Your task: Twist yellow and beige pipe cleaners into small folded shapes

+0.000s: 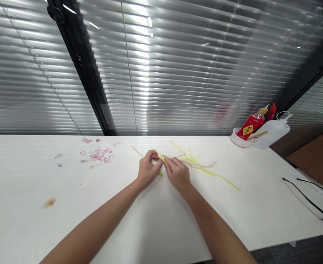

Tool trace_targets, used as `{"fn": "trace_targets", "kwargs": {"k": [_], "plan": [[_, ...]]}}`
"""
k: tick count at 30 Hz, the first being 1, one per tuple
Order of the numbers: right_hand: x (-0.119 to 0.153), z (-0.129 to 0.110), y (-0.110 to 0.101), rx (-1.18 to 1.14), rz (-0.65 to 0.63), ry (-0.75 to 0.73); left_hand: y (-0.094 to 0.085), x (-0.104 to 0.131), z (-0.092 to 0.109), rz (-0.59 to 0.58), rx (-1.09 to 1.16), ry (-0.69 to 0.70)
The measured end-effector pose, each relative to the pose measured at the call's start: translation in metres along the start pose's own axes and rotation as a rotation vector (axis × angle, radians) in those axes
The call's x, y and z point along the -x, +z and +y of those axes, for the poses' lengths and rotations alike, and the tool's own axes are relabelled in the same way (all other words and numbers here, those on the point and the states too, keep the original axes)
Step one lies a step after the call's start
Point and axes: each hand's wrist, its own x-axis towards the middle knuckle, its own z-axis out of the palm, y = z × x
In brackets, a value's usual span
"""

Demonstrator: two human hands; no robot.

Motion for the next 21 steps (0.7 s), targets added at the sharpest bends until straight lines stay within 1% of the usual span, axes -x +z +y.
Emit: {"fn": "trace_targets", "kwargs": {"k": [6,13,16,21], "plan": [[-0.0002,-0.0008,0.0006,0.030,0.018,-0.010,-0.0003,0.0004,0.0050,0.003,-0.018,-0.087],[0.0024,-0.0004,0.0016,0.042,0.041,0.061,-0.0012,0.0018,0.0092,-0.014,0.013,-0.129],[0.0028,-0.0012,0.0015,0.019,0.048,0.124,-0.0011,0.0018,0.0082,-0.022,0.045,-0.135],[0.0009,-0.0009,-0.0008,-0.105,0.007,0.299,-0.0006,0.0004,0.0046,-0.058,0.157,-0.169]]}}
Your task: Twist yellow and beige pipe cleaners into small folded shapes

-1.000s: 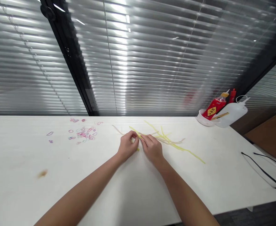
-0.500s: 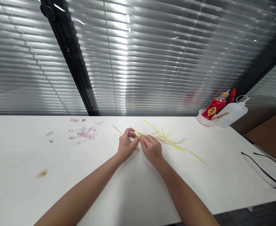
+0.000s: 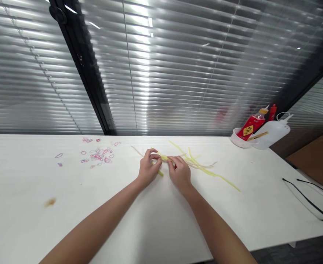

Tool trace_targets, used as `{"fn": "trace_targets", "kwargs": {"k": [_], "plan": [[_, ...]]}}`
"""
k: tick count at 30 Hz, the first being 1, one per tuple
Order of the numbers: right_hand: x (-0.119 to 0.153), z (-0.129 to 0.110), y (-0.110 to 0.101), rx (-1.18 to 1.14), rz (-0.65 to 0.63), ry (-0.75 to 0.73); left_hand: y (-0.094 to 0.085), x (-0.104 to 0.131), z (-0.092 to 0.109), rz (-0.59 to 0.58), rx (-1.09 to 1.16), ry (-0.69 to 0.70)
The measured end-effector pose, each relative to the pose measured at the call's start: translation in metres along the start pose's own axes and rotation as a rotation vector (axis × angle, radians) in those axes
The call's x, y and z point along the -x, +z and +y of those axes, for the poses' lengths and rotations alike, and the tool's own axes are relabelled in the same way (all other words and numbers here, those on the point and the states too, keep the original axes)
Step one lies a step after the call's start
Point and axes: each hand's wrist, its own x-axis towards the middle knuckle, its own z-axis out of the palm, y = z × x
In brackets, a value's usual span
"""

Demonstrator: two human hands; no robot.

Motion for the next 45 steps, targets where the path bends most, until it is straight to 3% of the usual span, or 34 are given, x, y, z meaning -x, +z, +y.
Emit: {"fn": "trace_targets", "kwargs": {"k": [9,14,24,33,38,45], "plan": [[-0.005,0.010,0.005,-0.274,-0.012,0.132,0.001,-0.002,-0.006,-0.067,0.061,0.070],[-0.005,0.010,0.008,-0.320,-0.016,0.163,0.000,-0.003,-0.008,-0.090,0.144,0.029],[-0.004,0.006,0.009,-0.321,-0.001,0.135,0.003,-0.009,-0.015,-0.089,0.405,-0.040],[-0.006,0.000,-0.001,-0.223,0.057,-0.018,0.003,-0.007,-0.011,-0.080,0.394,-0.025],[-0.005,0.001,-0.002,-0.203,0.059,-0.047,0.002,-0.007,-0.011,-0.079,0.385,-0.010],[-0.004,-0.001,0.000,-0.187,0.028,-0.057,0.001,-0.010,-0.013,-0.057,0.514,-0.092]]}}
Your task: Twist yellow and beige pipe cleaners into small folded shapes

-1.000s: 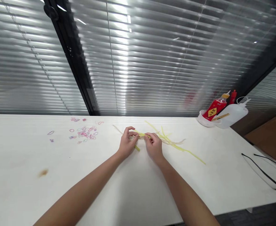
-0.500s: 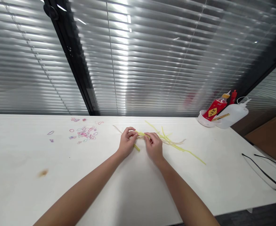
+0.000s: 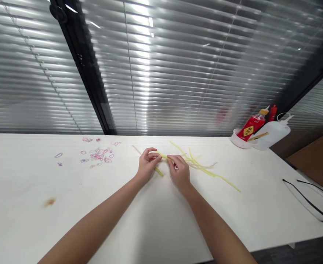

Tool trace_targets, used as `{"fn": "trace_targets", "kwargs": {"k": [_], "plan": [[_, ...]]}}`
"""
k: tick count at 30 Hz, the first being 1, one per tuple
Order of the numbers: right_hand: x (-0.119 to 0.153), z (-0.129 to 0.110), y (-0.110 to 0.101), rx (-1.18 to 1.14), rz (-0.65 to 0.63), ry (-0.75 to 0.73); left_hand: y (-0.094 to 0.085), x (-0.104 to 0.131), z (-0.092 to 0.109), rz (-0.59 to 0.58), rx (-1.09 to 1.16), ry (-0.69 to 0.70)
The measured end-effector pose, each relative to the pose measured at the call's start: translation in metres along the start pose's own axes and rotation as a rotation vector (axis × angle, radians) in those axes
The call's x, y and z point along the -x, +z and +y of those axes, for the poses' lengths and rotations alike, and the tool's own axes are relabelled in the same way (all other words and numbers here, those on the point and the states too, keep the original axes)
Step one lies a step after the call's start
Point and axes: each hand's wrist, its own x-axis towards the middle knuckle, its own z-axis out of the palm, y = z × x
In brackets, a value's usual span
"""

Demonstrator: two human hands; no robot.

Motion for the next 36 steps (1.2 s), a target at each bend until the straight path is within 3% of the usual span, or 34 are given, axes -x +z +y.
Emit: {"fn": "trace_targets", "kwargs": {"k": [16,24,29,36], "plan": [[-0.001,0.003,0.002,-0.099,-0.014,0.080,-0.002,-0.002,0.005,-0.029,0.177,-0.123],[0.000,0.004,0.005,-0.333,0.037,0.355,-0.001,-0.004,0.001,-0.035,0.090,-0.027],[0.003,0.004,0.012,-0.486,-0.008,0.526,0.001,-0.004,-0.002,-0.140,0.084,-0.051],[0.003,0.000,0.012,-0.580,-0.099,0.501,0.001,-0.002,0.005,-0.271,0.080,-0.052]]}}
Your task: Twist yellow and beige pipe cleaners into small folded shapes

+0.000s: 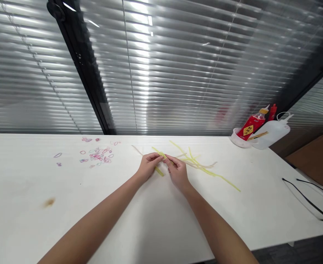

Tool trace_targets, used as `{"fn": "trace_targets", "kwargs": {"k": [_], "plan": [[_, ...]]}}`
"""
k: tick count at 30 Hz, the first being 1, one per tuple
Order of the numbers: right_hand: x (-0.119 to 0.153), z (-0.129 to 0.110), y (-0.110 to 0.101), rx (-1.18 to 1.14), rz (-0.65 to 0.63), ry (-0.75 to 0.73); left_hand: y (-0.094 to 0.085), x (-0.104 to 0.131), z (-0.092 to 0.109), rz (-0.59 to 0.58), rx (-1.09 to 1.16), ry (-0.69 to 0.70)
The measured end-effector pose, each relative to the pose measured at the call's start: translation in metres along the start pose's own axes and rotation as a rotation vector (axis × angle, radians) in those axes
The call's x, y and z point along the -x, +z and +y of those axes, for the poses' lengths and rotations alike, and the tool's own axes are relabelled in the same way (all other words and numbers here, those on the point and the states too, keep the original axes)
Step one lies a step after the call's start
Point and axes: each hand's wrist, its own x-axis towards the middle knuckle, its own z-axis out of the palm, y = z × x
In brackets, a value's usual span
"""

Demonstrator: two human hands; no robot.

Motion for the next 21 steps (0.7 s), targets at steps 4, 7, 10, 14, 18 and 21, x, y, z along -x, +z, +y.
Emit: {"fn": "trace_targets", "kwargs": {"k": [4,7,10,14,18,21], "plan": [[0.0007,-0.0032,-0.0009,0.013,-0.030,-0.021,0.0002,0.0005,0.0030,-0.002,-0.027,0.005],[0.0012,-0.0027,-0.0016,0.032,-0.055,-0.052,-0.0004,0.0003,0.0025,0.012,-0.046,0.010],[0.0015,-0.0012,-0.0019,0.076,-0.083,-0.106,-0.0020,-0.0001,0.0012,0.023,-0.050,0.005],[0.0017,-0.0013,-0.0016,0.221,-0.050,-0.229,-0.0027,-0.0005,0.0012,0.054,-0.025,0.009],[0.0016,-0.0041,-0.0023,0.352,0.041,-0.315,-0.0007,-0.0001,0.0025,0.095,0.002,-0.019],[0.0007,-0.0055,-0.0040,0.376,0.096,-0.311,0.0005,0.0006,0.0024,0.126,0.029,-0.094]]}}
